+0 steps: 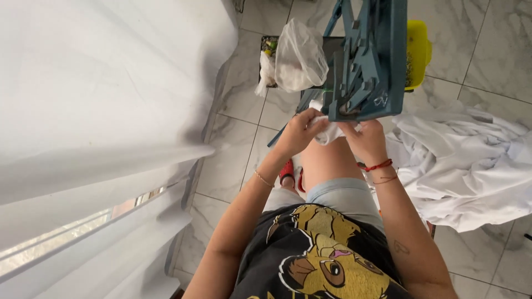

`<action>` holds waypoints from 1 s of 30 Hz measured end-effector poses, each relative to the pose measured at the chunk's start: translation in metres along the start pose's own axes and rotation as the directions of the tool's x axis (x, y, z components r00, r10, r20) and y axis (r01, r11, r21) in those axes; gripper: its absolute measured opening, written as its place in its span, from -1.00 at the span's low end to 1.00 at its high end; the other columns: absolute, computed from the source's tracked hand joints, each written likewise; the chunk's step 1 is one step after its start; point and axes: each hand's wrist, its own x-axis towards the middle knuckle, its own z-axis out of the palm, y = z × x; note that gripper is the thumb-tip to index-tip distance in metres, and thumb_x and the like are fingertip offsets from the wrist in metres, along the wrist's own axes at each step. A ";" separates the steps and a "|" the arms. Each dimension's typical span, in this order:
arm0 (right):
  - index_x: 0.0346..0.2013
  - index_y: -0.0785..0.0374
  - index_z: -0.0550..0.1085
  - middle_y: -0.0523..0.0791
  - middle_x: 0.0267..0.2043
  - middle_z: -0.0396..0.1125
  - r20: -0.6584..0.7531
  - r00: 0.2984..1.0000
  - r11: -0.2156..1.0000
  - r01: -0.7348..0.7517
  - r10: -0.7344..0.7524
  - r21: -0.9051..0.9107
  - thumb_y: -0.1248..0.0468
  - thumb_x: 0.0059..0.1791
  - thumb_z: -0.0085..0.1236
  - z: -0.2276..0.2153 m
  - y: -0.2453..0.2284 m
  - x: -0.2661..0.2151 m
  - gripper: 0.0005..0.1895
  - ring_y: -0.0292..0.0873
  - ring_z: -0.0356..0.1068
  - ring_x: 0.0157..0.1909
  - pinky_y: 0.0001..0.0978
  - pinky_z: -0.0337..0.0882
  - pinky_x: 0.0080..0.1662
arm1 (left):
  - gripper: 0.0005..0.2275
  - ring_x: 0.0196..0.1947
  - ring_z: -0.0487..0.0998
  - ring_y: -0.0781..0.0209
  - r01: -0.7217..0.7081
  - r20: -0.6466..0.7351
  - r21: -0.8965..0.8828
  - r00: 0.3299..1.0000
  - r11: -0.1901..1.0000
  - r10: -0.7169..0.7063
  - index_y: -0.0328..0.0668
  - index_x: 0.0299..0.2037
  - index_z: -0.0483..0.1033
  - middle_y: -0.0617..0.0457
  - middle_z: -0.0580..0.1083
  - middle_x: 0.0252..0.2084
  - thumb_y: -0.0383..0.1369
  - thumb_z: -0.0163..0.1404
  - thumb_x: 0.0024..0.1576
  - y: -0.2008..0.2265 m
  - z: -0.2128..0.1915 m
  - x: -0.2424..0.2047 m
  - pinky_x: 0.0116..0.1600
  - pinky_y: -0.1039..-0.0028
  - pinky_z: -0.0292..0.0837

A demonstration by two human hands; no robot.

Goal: Attaching metal snaps to fabric garments using a manual snap press machine

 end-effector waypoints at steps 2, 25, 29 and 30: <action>-0.39 0.24 0.46 -0.09 -0.55 0.29 0.024 0.999 0.997 0.029 -0.031 0.068 0.14 -0.07 0.08 -0.010 -0.020 0.000 -0.79 -0.15 0.29 -0.45 -0.33 0.28 -0.28 | -0.81 -0.41 0.45 -0.02 0.003 0.033 0.002 0.999 1.000 -0.003 -0.06 -0.32 0.43 -0.10 0.41 -0.49 -0.18 -0.07 -0.01 0.020 -0.004 -0.006 -0.26 0.30 0.33; -0.70 0.07 0.28 -0.14 -0.65 0.22 0.314 0.822 0.420 0.525 -0.475 -0.740 0.29 0.04 -0.19 -0.046 0.036 0.105 -0.62 -0.23 0.25 -0.40 -0.41 0.10 0.00 | -0.85 -0.46 0.36 0.17 0.090 -0.026 -0.118 0.995 0.989 -0.093 -0.05 -0.27 0.35 0.00 0.35 -0.55 -0.22 -0.14 0.08 0.058 0.026 -0.077 -0.24 0.42 0.29; -0.11 0.36 0.37 0.06 -0.21 0.31 0.188 0.874 0.650 0.464 -0.449 -0.602 0.35 0.02 -0.23 -0.044 0.028 0.106 -0.77 0.06 0.30 -0.15 -0.15 0.26 -0.06 | -0.85 -0.45 0.33 0.13 0.097 -0.033 -0.134 0.994 0.986 -0.102 -0.10 -0.28 0.34 -0.04 0.33 -0.55 -0.24 -0.13 0.07 0.064 0.021 -0.078 -0.22 0.36 0.27; -0.12 0.36 0.37 0.05 -0.21 0.31 0.187 0.889 0.699 0.446 -0.418 -0.560 0.36 0.02 -0.23 -0.044 0.029 0.105 -0.77 0.06 0.30 -0.15 -0.16 0.26 -0.06 | -0.84 -0.44 0.34 0.11 0.115 -0.023 -0.152 0.993 0.982 -0.120 -0.13 -0.28 0.34 -0.06 0.34 -0.54 -0.25 -0.13 0.07 0.065 0.022 -0.078 -0.20 0.34 0.27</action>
